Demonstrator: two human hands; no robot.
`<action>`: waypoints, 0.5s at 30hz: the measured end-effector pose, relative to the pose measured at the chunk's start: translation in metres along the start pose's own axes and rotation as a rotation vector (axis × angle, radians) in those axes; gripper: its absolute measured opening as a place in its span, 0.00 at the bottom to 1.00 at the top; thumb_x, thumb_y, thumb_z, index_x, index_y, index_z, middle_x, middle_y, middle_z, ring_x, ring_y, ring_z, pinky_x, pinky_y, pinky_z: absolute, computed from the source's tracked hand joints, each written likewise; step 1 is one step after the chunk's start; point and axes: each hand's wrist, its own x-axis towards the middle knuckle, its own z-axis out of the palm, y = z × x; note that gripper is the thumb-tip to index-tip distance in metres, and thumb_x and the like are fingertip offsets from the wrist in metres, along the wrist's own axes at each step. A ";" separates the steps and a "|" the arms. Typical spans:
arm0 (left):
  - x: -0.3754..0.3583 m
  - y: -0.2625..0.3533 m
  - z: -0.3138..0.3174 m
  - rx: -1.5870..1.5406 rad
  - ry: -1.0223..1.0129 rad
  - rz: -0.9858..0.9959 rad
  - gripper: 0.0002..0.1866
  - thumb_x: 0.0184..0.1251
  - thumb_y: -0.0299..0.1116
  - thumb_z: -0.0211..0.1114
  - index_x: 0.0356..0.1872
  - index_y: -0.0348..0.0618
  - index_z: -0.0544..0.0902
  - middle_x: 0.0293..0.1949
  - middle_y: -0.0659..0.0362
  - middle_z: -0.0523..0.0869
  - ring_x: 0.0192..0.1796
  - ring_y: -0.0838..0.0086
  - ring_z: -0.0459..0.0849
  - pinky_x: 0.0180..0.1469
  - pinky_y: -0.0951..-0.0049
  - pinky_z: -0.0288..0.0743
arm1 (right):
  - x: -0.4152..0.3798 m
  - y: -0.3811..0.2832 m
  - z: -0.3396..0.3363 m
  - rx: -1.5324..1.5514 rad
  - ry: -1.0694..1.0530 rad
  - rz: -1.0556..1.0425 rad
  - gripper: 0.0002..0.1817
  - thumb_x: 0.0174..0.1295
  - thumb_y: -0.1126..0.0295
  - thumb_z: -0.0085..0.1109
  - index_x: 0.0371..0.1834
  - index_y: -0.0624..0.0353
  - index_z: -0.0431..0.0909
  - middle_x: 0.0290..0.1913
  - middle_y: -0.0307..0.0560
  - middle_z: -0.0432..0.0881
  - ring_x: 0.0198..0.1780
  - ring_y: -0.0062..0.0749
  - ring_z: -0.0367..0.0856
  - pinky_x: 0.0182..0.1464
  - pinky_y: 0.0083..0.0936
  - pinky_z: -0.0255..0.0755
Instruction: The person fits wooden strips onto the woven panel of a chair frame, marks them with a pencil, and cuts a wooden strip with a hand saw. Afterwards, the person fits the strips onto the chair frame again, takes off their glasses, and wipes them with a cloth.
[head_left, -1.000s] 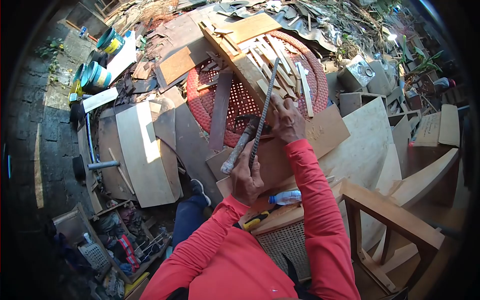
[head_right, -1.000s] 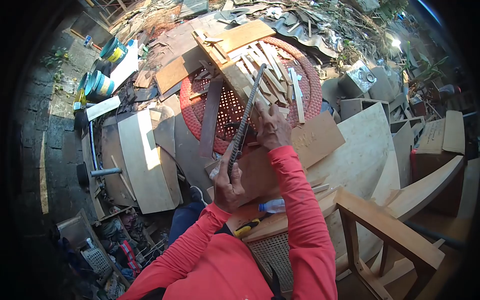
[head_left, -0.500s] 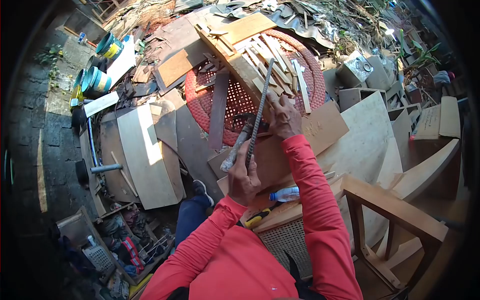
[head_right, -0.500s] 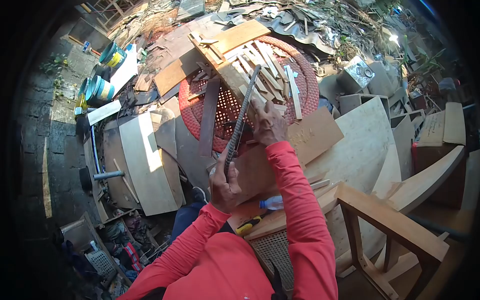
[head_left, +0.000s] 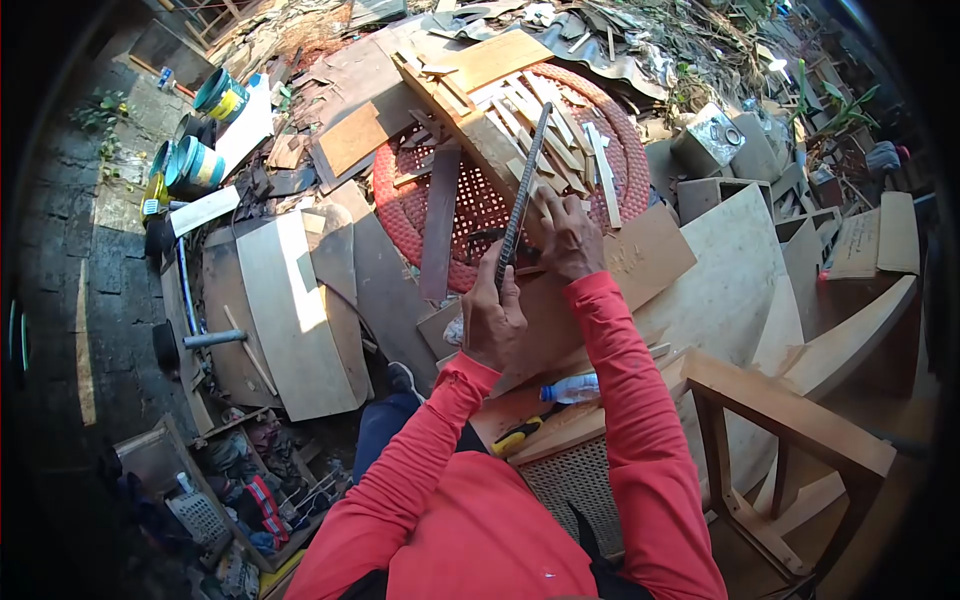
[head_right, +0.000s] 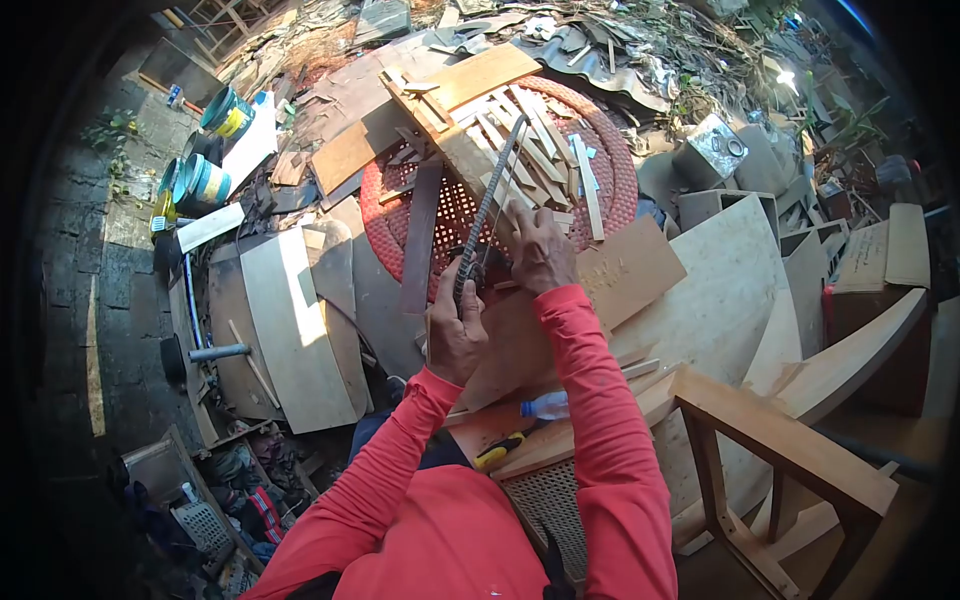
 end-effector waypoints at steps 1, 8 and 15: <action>0.001 0.000 0.000 -0.007 -0.002 0.003 0.20 0.87 0.29 0.56 0.74 0.37 0.76 0.57 0.36 0.89 0.59 0.40 0.91 0.57 0.52 0.85 | 0.001 -0.001 -0.001 -0.005 -0.010 0.009 0.33 0.69 0.71 0.67 0.78 0.47 0.73 0.53 0.55 0.80 0.49 0.58 0.87 0.48 0.49 0.84; -0.003 -0.006 0.003 -0.028 -0.007 0.008 0.20 0.87 0.27 0.56 0.73 0.35 0.76 0.61 0.34 0.87 0.63 0.37 0.88 0.62 0.51 0.83 | 0.001 -0.004 -0.005 -0.025 -0.064 0.027 0.31 0.72 0.68 0.64 0.79 0.37 0.72 0.54 0.55 0.79 0.51 0.58 0.88 0.48 0.52 0.84; -0.026 -0.010 -0.003 -0.012 -0.042 -0.028 0.22 0.85 0.25 0.56 0.75 0.33 0.74 0.63 0.34 0.86 0.64 0.36 0.87 0.65 0.52 0.82 | 0.003 -0.008 -0.008 -0.055 -0.091 0.043 0.31 0.72 0.68 0.64 0.79 0.37 0.73 0.55 0.54 0.78 0.52 0.56 0.88 0.47 0.51 0.84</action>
